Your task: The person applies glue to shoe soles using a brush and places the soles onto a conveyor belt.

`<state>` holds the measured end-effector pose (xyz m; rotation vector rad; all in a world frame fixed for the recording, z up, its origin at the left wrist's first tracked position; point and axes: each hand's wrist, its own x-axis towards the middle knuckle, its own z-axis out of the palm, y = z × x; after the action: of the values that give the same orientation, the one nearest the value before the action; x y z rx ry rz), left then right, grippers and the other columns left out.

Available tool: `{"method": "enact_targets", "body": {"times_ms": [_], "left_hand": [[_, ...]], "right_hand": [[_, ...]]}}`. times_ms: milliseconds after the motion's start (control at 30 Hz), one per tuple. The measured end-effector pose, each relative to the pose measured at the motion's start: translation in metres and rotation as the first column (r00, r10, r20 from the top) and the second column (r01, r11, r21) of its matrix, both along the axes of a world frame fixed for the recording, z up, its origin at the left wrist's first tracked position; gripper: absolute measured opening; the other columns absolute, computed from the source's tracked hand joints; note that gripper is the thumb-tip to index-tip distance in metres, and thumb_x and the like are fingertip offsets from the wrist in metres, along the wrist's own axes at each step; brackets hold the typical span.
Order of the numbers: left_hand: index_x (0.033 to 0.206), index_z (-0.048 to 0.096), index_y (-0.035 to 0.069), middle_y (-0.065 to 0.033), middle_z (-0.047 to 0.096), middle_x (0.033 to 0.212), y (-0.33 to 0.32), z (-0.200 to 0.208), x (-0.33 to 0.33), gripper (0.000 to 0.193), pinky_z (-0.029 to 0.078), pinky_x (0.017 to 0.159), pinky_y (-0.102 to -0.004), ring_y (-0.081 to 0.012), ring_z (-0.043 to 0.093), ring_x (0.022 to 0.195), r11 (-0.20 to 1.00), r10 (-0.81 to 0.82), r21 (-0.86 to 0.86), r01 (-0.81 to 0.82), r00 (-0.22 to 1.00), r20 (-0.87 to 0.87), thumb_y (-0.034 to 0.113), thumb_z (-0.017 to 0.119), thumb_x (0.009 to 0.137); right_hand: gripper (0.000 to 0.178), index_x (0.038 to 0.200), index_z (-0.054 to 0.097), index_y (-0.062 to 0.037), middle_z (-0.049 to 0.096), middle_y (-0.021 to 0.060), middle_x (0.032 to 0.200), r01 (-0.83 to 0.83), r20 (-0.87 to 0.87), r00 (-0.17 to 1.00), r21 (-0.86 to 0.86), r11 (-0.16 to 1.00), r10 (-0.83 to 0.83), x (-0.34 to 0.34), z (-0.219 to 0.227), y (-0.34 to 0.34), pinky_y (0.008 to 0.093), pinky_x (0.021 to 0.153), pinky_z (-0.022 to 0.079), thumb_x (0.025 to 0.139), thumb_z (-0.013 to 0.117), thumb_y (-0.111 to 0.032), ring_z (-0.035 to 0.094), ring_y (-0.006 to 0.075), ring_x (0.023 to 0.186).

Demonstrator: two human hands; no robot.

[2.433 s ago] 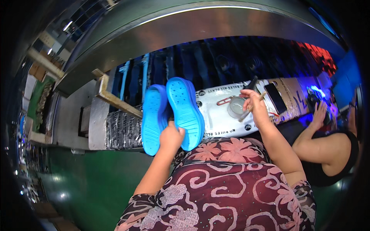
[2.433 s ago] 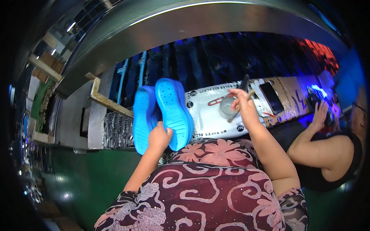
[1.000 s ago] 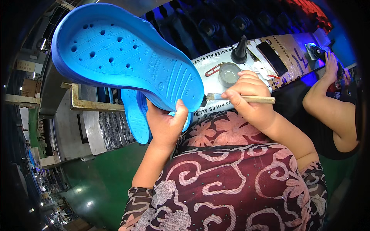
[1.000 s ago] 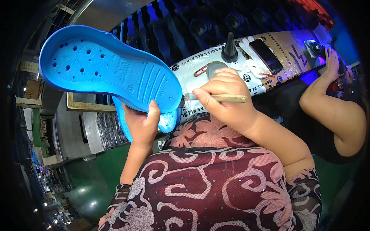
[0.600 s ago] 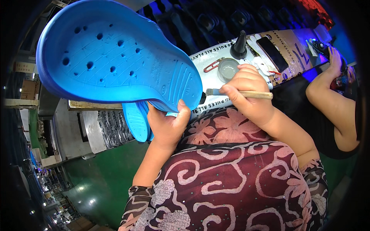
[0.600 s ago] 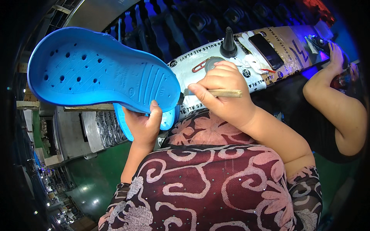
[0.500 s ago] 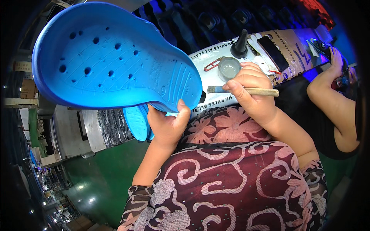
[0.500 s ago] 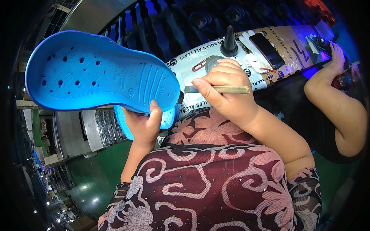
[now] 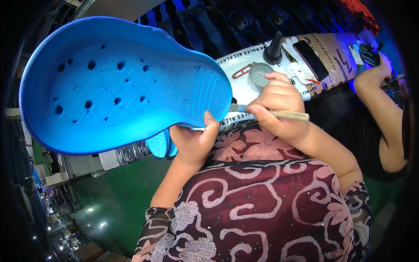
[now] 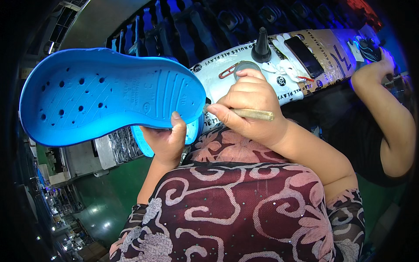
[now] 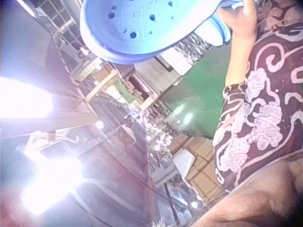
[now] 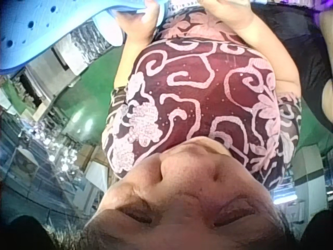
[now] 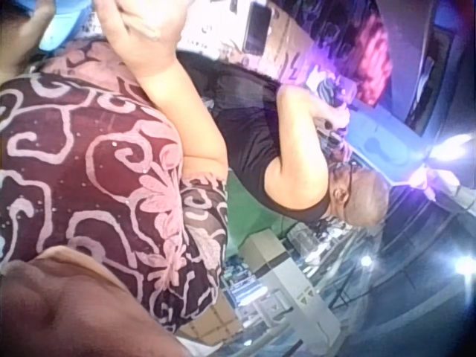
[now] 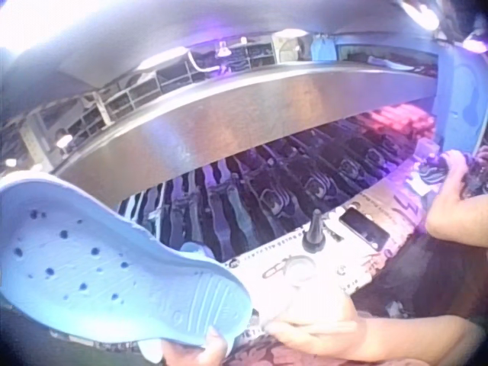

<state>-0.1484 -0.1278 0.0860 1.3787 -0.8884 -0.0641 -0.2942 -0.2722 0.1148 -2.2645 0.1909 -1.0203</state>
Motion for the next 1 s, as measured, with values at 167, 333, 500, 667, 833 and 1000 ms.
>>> {"method": "enact_targets", "body": {"times_ms": [167, 333, 500, 667, 833, 1000], "left_hand": [[0.105, 0.05, -0.007, -0.0147, 0.061, 0.096, 0.001, -0.001, 0.003, 0.037, 0.05, 0.075, -0.0318, -0.0204, 0.062, 0.081, 1.0, 0.002, -0.015, -0.001, 0.998, 0.059, -0.003, 0.065, 0.072], [0.105, 0.051, -0.006, -0.0141, 0.061, 0.096, 0.002, -0.002, 0.004, 0.037, 0.05, 0.075, -0.0316, -0.0199, 0.061, 0.081, 1.0, -0.02, -0.015, 0.021, 0.998, 0.063, -0.004, 0.065, 0.071], [0.105, 0.051, -0.006, -0.0119, 0.06, 0.094, 0.001, 0.0, 0.004, 0.036, 0.049, 0.076, -0.0318, -0.0197, 0.06, 0.081, 0.997, -0.025, -0.074, 0.029, 0.998, 0.062, -0.004, 0.065, 0.072], [0.103, 0.053, -0.006, -0.0123, 0.06, 0.095, 0.0, 0.002, 0.003, 0.033, 0.049, 0.076, -0.0314, -0.0199, 0.06, 0.083, 0.997, -0.047, -0.062, 0.049, 0.998, 0.044, -0.004, 0.065, 0.073], [0.106, 0.055, -0.004, -0.0113, 0.06, 0.097, 0.0, 0.007, 0.009, 0.033, 0.047, 0.081, -0.0317, -0.0205, 0.059, 0.086, 0.998, -0.055, 0.005, 0.055, 0.987, 0.15, -0.004, 0.065, 0.074], [0.124, 0.041, -0.005, -0.0134, 0.055, 0.115, -0.005, 0.073, 0.01, 0.05, 0.043, 0.091, -0.0354, -0.0211, 0.055, 0.103, 0.985, -0.12, 0.111, 0.134, 0.985, -0.12, -0.003, 0.059, 0.078]], "right_hand": [[0.023, 0.065, 0.066, -0.009, 0.058, 0.0029, 0.057, 0.016, -0.043, 0.999, 0.006, 1.0, -0.016, -0.006, 0.004, -0.002, 0.0384, 0.086, 0.04, 0.082, 0.067, -0.023, 0.054, 0.0201, 0.057], [0.025, 0.064, 0.066, -0.0078, 0.057, 0.0028, 0.057, -0.001, -0.007, 1.0, 0.028, 1.0, 0.001, 0.0, 0.003, 0.002, 0.0386, 0.087, 0.04, 0.084, 0.065, -0.024, 0.055, 0.0198, 0.058], [0.026, 0.064, 0.066, -0.0072, 0.058, 0.0028, 0.057, 0.001, -0.063, 0.998, 0.018, 1.0, 0.0, -0.002, 0.004, 0.002, 0.0388, 0.087, 0.041, 0.085, 0.063, -0.023, 0.055, 0.02, 0.059], [0.021, 0.065, 0.067, -0.0083, 0.06, 0.0022, 0.059, 0.019, -0.006, 1.0, 0.05, 0.999, -0.018, 0.003, 0.004, -0.002, 0.0383, 0.088, 0.04, 0.083, 0.064, -0.019, 0.056, 0.0204, 0.059], [0.023, 0.062, 0.065, -0.0084, 0.059, 0.0029, 0.058, 0.09, 0.011, 0.996, -0.011, 0.996, -0.09, -0.008, 0.016, -0.005, 0.0375, 0.085, 0.04, 0.084, 0.063, -0.016, 0.055, 0.0208, 0.059], [0.028, 0.065, 0.064, -0.0041, 0.06, 0.0034, 0.061, 0.23, 0.038, 0.97, 0.158, 0.96, -0.239, -0.044, 0.01, -0.021, 0.0371, 0.082, 0.042, 0.09, 0.053, -0.013, 0.055, 0.0205, 0.062]]}}
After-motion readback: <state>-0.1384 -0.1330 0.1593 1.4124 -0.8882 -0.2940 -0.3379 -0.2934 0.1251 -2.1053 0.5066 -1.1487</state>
